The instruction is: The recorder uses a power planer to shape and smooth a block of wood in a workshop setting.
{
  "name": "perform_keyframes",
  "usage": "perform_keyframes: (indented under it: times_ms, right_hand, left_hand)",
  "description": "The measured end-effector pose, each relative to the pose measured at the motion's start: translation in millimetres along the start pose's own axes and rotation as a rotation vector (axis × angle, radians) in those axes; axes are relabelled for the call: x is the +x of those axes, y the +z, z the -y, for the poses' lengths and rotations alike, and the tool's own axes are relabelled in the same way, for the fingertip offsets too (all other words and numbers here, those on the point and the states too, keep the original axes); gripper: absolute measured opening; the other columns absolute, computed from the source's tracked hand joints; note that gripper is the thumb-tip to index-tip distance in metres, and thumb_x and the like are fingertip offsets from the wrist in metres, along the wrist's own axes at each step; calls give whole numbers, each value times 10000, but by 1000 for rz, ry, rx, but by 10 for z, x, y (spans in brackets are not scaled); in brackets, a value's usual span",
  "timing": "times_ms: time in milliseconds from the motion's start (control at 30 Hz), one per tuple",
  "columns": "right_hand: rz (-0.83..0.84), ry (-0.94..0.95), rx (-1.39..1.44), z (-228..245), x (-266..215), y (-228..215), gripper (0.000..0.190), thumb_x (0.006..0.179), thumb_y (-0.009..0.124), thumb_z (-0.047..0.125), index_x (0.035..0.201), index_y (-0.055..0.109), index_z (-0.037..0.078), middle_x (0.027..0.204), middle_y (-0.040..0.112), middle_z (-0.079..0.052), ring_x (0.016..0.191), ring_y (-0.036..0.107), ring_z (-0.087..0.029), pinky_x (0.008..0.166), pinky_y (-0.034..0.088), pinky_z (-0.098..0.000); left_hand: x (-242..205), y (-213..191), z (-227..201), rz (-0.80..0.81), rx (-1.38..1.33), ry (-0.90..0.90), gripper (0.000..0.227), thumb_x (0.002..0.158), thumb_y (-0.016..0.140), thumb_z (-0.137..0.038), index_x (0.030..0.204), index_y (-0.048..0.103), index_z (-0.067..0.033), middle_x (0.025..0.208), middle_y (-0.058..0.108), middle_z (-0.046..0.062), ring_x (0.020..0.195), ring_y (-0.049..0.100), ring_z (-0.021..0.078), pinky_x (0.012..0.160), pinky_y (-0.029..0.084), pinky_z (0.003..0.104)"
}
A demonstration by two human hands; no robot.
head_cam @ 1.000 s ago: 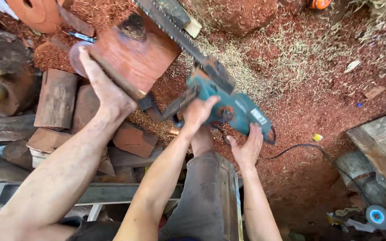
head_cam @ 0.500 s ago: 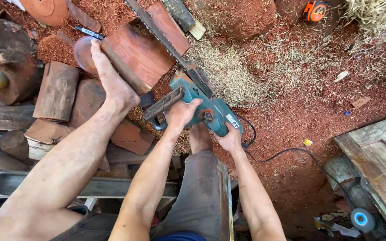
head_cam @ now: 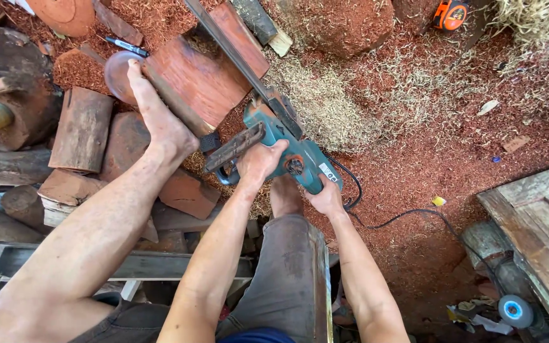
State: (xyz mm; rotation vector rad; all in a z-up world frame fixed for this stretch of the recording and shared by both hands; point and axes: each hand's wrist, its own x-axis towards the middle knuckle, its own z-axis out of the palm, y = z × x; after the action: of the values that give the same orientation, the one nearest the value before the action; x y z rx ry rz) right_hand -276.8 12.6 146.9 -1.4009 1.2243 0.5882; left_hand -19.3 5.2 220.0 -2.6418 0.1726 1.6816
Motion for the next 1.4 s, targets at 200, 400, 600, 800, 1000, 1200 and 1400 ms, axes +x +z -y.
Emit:
perform_keyframes:
  times_ms: [200, 400, 600, 800, 1000, 1200, 1400]
  right_hand:
    - [-10, -48, -11, -12, 12, -32, 471, 718, 813, 248, 1106, 676, 19, 961, 743, -241, 935, 730, -393, 846, 569, -449]
    - [-1, -62, -21, -73, -6, -84, 434, 727, 769, 190, 1108, 677, 3, 955, 737, -241, 935, 729, -386, 853, 565, -438]
    - [74, 53, -14, 218, -127, -262, 487, 726, 767, 211, 1161, 681, 10, 1014, 749, -239, 982, 738, -365, 885, 564, -424]
    - [85, 79, -62, 277, -172, -310, 551, 714, 754, 192, 1228, 661, 16, 1036, 738, -256, 1008, 729, -376, 901, 558, -428]
    - [85, 49, -55, 319, -205, -319, 515, 721, 745, 178, 1209, 682, 27, 1050, 744, -254, 1024, 724, -382, 925, 554, -431]
    - [115, 86, -4, 407, -230, -412, 479, 715, 726, 165, 1172, 680, 28, 1029, 758, -236, 994, 752, -352, 905, 568, -412]
    - [106, 108, -51, 543, -284, -495, 447, 753, 734, 201, 1166, 688, 35, 1017, 750, -248, 996, 739, -370, 884, 564, -430]
  left_hand:
    - [40, 70, 49, -12, 5, -75, 729, 738, 625, -659, 1187, 741, -97, 1254, 704, 204, 1186, 658, 366, 1023, 501, 451]
    - [-45, -26, -31, -95, -69, -8, 773, 689, 659, -607, 1261, 687, -87, 1278, 671, 223, 1201, 622, 392, 1022, 480, 474]
    - [-16, -119, -108, -42, -18, -74, 782, 705, 669, -609, 1292, 659, -92, 1315, 646, 226, 1237, 603, 395, 1037, 472, 478]
    - [2, -143, -108, -15, -10, -110, 835, 716, 672, -638, 1320, 638, -62, 1347, 620, 245, 1263, 590, 388, 1052, 467, 465]
    - [144, -5, 83, 1, 18, -122, 909, 766, 680, -690, 1326, 603, 23, 1373, 582, 269, 1293, 555, 388, 1073, 431, 451]
    - [71, -97, -27, 24, -12, -149, 857, 759, 678, -667, 1316, 633, -17, 1362, 610, 245, 1274, 586, 370, 1065, 452, 449]
    - [38, -173, -109, 53, -12, -188, 862, 758, 651, -672, 1305, 649, -6, 1349, 645, 238, 1279, 609, 362, 1081, 463, 439]
